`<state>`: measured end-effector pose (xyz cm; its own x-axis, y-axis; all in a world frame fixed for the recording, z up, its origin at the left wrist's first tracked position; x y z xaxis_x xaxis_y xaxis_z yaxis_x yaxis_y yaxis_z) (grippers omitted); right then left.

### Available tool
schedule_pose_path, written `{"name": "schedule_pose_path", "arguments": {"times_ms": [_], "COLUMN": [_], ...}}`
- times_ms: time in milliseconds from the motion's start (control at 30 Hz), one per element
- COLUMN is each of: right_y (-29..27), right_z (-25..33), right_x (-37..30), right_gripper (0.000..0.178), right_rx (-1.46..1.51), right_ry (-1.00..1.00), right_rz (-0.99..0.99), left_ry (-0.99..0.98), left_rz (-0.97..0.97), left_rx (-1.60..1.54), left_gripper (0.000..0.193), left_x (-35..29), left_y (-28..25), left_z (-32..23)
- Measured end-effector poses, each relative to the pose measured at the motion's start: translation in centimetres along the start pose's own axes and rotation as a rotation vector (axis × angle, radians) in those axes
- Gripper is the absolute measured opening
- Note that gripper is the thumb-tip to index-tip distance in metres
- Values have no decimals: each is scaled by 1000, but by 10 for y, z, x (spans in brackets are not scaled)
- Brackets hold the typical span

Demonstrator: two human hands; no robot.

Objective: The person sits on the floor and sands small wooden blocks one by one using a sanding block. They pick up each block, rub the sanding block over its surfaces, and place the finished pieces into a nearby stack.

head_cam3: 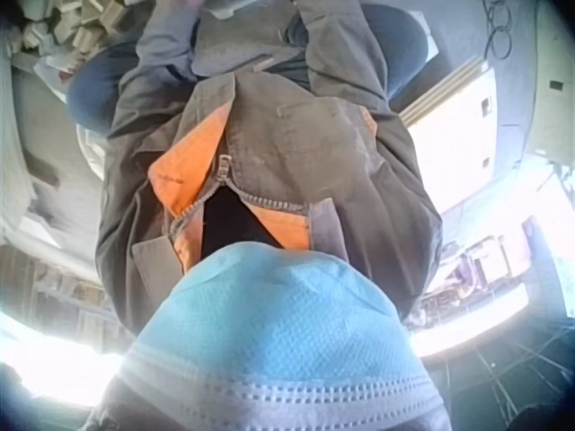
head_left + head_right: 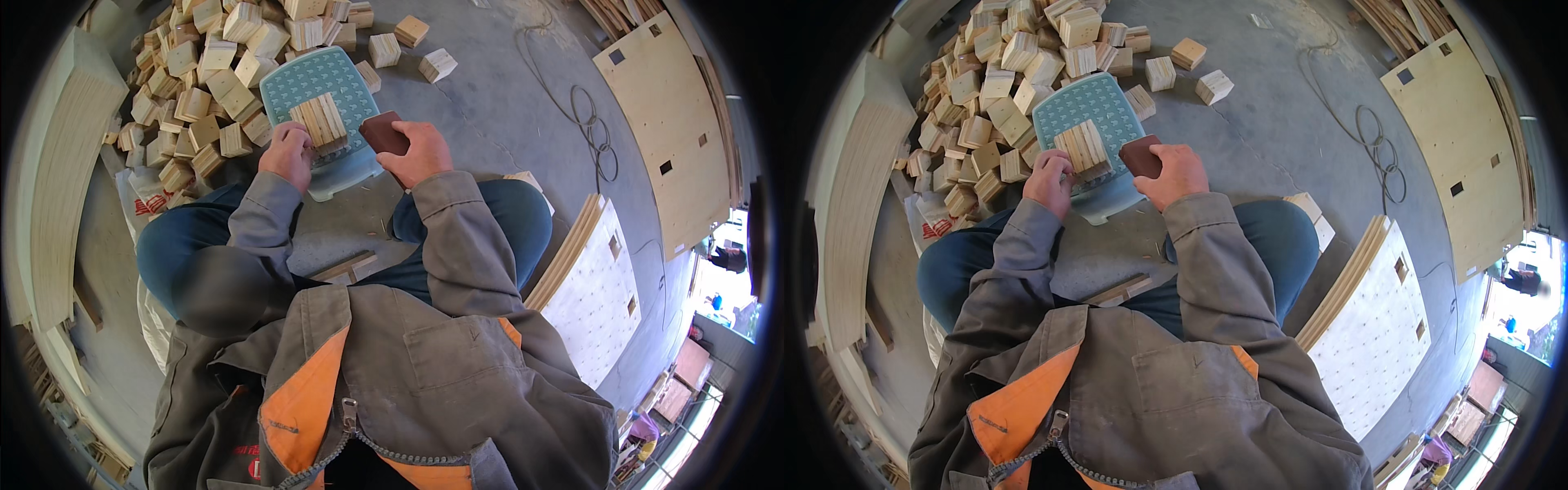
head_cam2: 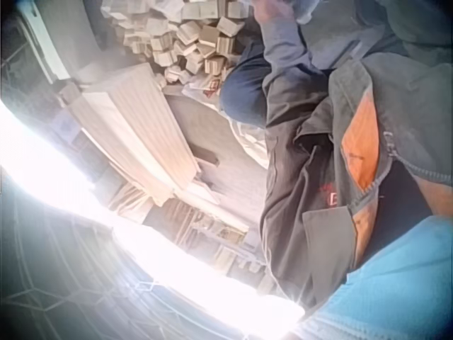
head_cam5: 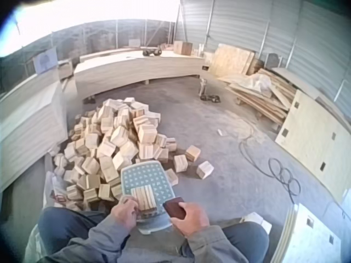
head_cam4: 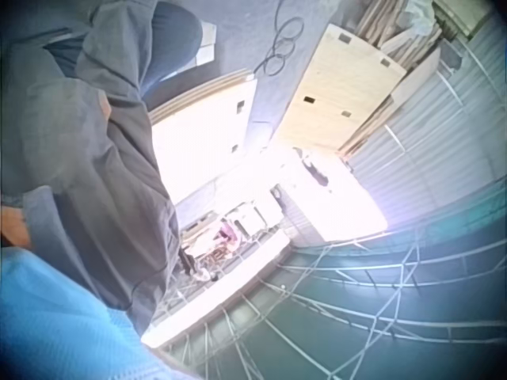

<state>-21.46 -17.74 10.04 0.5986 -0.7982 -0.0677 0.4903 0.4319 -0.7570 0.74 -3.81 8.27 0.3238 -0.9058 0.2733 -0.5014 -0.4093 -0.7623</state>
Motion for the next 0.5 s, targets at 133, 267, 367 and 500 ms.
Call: {"name": "schedule_pose_path", "arguments": {"times_ms": [133,267,367,500], "right_y": [0,0,0,1], "right_z": [-1,-3,0,1], "right_x": [-1,-1,-1,0], "right_gripper": [69,69,70,70], "right_rx": [-5,-5,-8,-10], "right_ry": [5,5,7,8], "right_rz": [-8,-6,-2,10], "left_ry": [-42,-53,-80,-74], "left_rz": [40,32,46,79], "left_rx": [24,1,-10,-40], "left_gripper": [32,31,31,31], "left_x": [2,5,6,6], "left_y": [2,2,0,1], "left_z": [3,6,8,15]}}
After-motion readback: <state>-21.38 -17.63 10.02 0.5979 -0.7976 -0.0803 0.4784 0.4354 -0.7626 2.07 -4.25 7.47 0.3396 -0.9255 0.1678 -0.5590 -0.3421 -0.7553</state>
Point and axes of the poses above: each hand's wrist, its own x-axis towards the middle knuckle, its own y-axis out of the palm, z = x × y, the point moved 8 cm from there along x, towards the middle knuckle, and after that the axes turned 1 degree about z, right-handed, at the moved point
